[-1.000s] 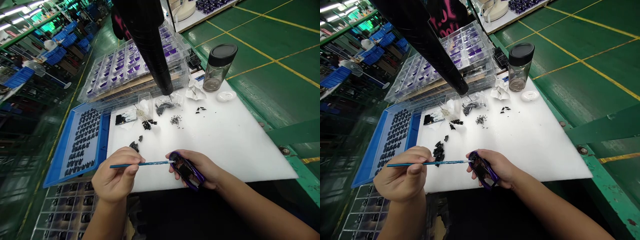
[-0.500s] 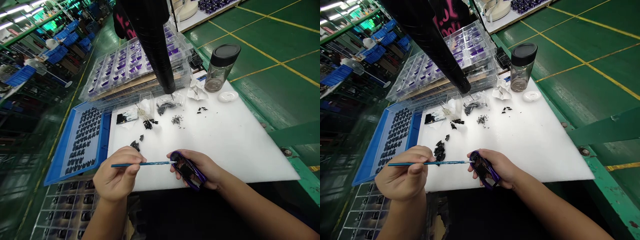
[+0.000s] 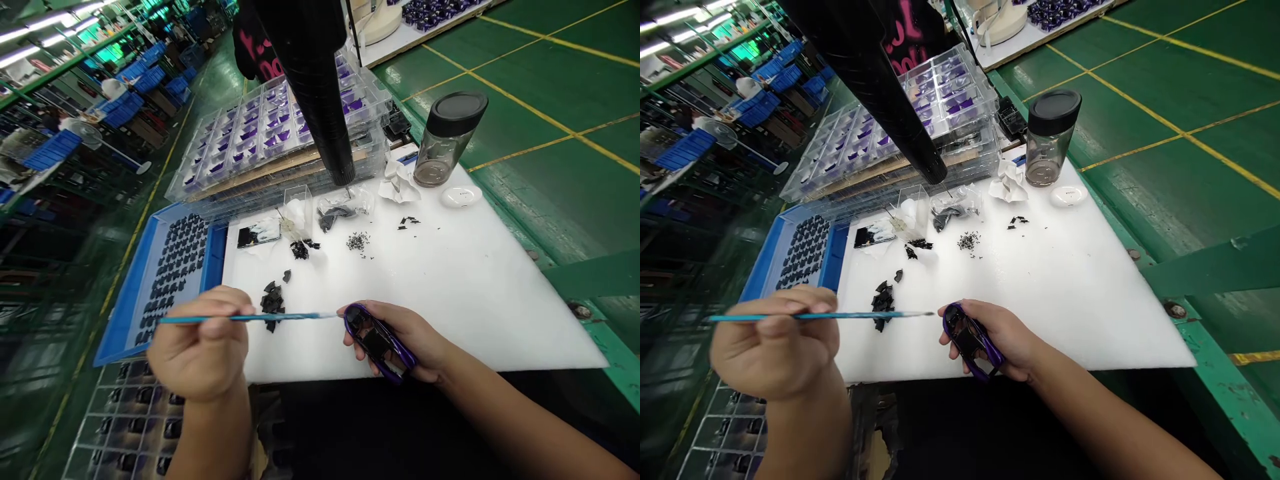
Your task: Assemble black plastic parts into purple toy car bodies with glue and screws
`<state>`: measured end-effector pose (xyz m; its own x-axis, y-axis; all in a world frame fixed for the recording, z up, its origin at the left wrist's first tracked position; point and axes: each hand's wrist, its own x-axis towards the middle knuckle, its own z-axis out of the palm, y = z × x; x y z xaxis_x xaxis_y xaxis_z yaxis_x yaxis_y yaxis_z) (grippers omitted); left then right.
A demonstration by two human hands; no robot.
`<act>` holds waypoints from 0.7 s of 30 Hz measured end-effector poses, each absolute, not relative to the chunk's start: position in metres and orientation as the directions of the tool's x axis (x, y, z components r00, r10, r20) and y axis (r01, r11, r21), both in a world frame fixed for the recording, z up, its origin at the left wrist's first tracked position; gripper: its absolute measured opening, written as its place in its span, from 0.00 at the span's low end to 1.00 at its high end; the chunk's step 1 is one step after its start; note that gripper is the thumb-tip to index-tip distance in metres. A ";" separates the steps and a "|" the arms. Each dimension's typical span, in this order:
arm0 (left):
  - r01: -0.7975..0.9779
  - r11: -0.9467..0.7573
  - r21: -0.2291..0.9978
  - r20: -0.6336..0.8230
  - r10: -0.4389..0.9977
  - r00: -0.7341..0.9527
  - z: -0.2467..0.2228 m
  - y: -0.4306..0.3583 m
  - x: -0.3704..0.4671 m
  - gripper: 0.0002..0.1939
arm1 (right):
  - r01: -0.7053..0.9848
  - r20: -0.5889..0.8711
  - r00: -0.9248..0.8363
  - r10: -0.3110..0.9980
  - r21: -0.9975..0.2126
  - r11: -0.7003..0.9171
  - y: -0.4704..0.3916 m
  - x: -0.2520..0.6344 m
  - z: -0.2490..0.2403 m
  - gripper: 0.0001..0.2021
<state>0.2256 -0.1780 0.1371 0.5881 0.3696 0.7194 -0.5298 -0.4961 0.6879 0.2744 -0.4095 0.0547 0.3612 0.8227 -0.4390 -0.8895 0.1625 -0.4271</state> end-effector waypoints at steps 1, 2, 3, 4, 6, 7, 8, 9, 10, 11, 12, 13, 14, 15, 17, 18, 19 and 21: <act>-0.513 -0.510 0.691 0.723 0.458 0.517 0.141 -0.167 0.227 0.11 | -0.890 -0.444 0.363 0.819 -0.424 0.165 -0.410 0.274 0.056 0.18; -0.486 -0.530 0.695 0.718 0.542 0.437 0.143 -0.154 0.229 0.12 | -0.893 -0.453 0.363 0.814 -0.419 0.164 -0.410 0.274 0.057 0.18; -0.446 -0.552 0.705 0.705 0.615 0.353 0.145 -0.139 0.231 0.13 | -0.896 -0.466 0.360 0.808 -0.413 0.161 -0.411 0.273 0.058 0.18; -0.391 -0.561 0.730 0.675 0.682 0.282 0.146 -0.122 0.233 0.13 | -0.901 -0.485 0.357 0.799 -0.405 0.157 -0.411 0.273 0.059 0.18; -0.275 -0.537 0.798 0.593 0.781 0.197 0.143 -0.090 0.240 0.12 | -0.902 -0.515 0.362 0.777 -0.405 0.152 -0.410 0.273 0.060 0.19; -0.191 -0.508 0.840 0.540 0.817 0.202 0.138 -0.075 0.244 0.11 | -0.900 -0.522 0.364 0.771 -0.411 0.147 -0.410 0.273 0.059 0.19; -0.149 -0.488 0.860 0.510 0.832 0.220 0.133 -0.061 0.250 0.11 | -0.897 -0.524 0.368 0.768 -0.418 0.144 -0.410 0.273 0.059 0.19; -0.122 -0.470 0.874 0.485 0.839 0.245 0.125 -0.050 0.256 0.10 | -0.894 -0.524 0.373 0.766 -0.424 0.145 -0.409 0.273 0.059 0.19; -0.100 -0.444 0.891 0.453 0.846 0.283 0.117 -0.042 0.263 0.10 | -0.891 -0.522 0.379 0.764 -0.428 0.150 -0.409 0.272 0.058 0.20; -0.080 -0.412 0.908 0.414 0.848 0.331 0.108 -0.036 0.270 0.11 | -0.889 -0.520 0.385 0.762 -0.431 0.155 -0.409 0.272 0.058 0.20; -0.060 -0.375 0.925 0.368 0.845 0.388 0.099 -0.032 0.277 0.11 | -0.888 -0.520 0.391 0.760 -0.431 0.162 -0.409 0.271 0.058 0.20; -0.036 -0.335 0.942 0.315 0.837 0.448 0.090 -0.029 0.284 0.11 | -0.888 -0.520 0.393 0.758 -0.430 0.165 -0.409 0.271 0.058 0.20; -0.007 -0.295 0.955 0.260 0.828 0.497 0.082 -0.028 0.290 0.11 | -0.889 -0.523 0.392 0.757 -0.426 0.166 -0.409 0.270 0.058 0.19; 0.027 -0.256 0.966 0.201 0.818 0.539 0.075 -0.027 0.294 0.11 | -0.891 -0.526 0.390 0.756 -0.423 0.166 -0.409 0.270 0.059 0.19; 0.102 -0.183 0.978 0.090 0.807 0.583 0.066 -0.024 0.299 0.11 | -0.895 -0.531 0.384 0.755 -0.415 0.163 -0.409 0.270 0.060 0.19; 0.138 -0.153 0.979 0.043 0.807 0.589 0.063 -0.023 0.298 0.11 | -0.896 -0.533 0.383 0.755 -0.412 0.163 -0.409 0.270 0.060 0.19; 0.171 -0.129 0.977 0.004 0.809 0.588 0.062 -0.021 0.294 0.12 | -0.898 -0.534 0.381 0.754 -0.409 0.164 -0.409 0.271 0.061 0.19; 0.220 -0.107 0.970 -0.039 0.821 0.569 0.063 -0.021 0.282 0.12 | -0.899 -0.537 0.381 0.753 -0.404 0.167 -0.409 0.271 0.061 0.19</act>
<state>0.2823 -0.0207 0.0633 0.5692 0.8213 -0.0386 0.2202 -0.1070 0.9696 0.2709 -0.4091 0.0608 0.3811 0.7525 -0.5371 -0.8994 0.1673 -0.4038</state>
